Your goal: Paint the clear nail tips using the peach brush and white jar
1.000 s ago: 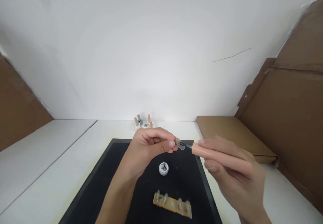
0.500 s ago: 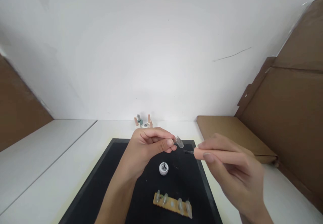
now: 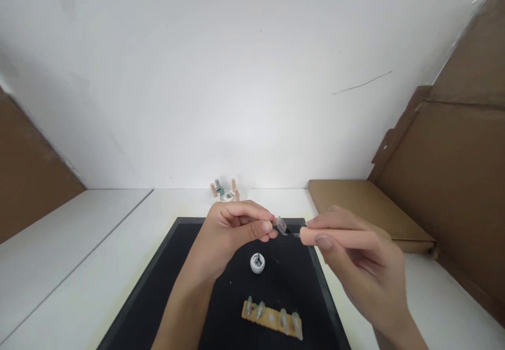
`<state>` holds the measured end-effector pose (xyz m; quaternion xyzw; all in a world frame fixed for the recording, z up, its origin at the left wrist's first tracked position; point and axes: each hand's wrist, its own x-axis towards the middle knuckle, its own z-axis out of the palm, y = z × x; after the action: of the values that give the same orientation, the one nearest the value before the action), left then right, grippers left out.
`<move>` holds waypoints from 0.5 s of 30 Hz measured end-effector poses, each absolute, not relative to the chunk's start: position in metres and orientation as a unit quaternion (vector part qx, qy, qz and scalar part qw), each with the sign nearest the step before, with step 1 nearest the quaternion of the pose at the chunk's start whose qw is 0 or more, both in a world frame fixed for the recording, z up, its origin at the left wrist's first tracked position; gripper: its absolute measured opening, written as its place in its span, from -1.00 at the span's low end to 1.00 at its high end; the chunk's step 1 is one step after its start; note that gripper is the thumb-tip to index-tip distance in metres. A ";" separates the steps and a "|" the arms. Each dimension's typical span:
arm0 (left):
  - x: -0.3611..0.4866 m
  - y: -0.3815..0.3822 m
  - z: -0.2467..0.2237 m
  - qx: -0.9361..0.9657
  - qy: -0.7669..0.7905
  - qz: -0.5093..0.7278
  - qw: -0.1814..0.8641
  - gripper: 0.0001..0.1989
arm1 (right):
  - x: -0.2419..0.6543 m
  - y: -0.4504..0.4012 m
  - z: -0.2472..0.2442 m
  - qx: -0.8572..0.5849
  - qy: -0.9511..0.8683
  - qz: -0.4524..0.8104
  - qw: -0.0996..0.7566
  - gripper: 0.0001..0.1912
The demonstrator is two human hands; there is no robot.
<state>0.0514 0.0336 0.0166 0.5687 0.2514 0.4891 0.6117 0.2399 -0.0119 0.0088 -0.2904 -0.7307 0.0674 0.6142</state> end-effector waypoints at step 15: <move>0.049 0.035 0.018 0.578 0.270 0.473 0.608 -0.94 | 0.243 -0.011 0.005 -0.300 -0.725 0.024 0.620 -0.82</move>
<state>0.0489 0.0351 0.0183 0.5776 0.2703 0.4732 0.6078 0.2429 -0.0110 0.0045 -0.2996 -0.7250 0.0242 0.6197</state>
